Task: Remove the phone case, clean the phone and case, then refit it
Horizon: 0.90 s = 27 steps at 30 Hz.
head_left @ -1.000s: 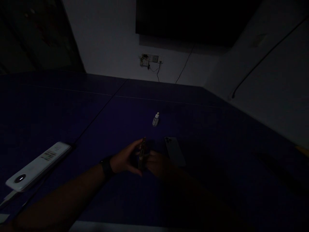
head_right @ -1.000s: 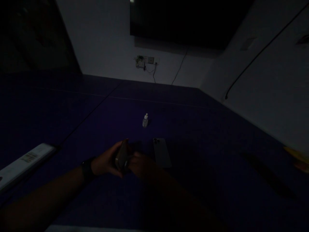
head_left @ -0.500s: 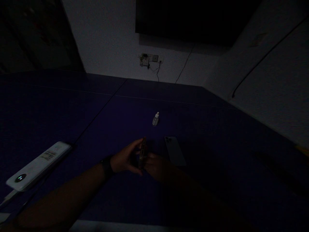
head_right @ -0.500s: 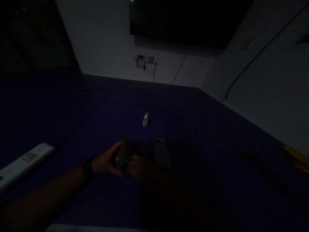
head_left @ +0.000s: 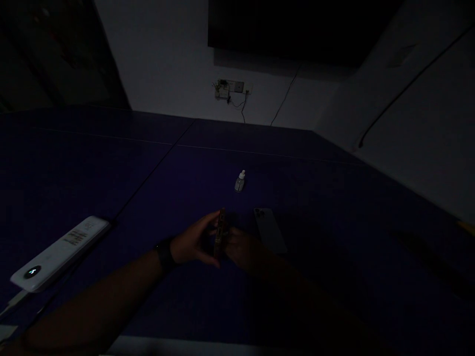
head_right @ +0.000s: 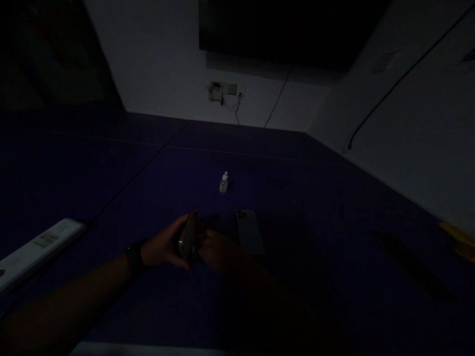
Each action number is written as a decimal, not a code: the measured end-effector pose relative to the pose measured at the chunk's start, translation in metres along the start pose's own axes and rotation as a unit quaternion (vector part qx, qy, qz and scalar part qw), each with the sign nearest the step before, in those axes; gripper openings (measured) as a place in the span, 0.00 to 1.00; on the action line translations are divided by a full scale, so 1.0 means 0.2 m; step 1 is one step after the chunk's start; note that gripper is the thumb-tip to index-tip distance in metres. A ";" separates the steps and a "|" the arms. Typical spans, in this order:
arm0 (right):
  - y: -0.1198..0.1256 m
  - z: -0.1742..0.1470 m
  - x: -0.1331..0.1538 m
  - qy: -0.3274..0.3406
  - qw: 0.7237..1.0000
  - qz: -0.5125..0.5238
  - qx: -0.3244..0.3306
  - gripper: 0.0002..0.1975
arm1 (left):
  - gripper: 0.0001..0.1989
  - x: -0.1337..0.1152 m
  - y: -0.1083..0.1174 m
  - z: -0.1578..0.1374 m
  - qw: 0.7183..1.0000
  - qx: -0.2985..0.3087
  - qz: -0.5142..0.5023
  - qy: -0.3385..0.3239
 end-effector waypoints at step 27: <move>-0.02 0.00 0.01 0.016 0.999 0.005 -0.037 0.10 | 0.61 -0.01 -0.01 0.02 0.999 0.012 -0.026 -0.018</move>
Point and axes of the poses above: each hand's wrist, its own z-axis towards the middle knuckle, its own y-axis out of the back of the hand, x = y × z, the point moved 3 cm from there along z, towards the middle knuckle, and after that the axes turned 4 degrees about -z, right-handed, at the moved point
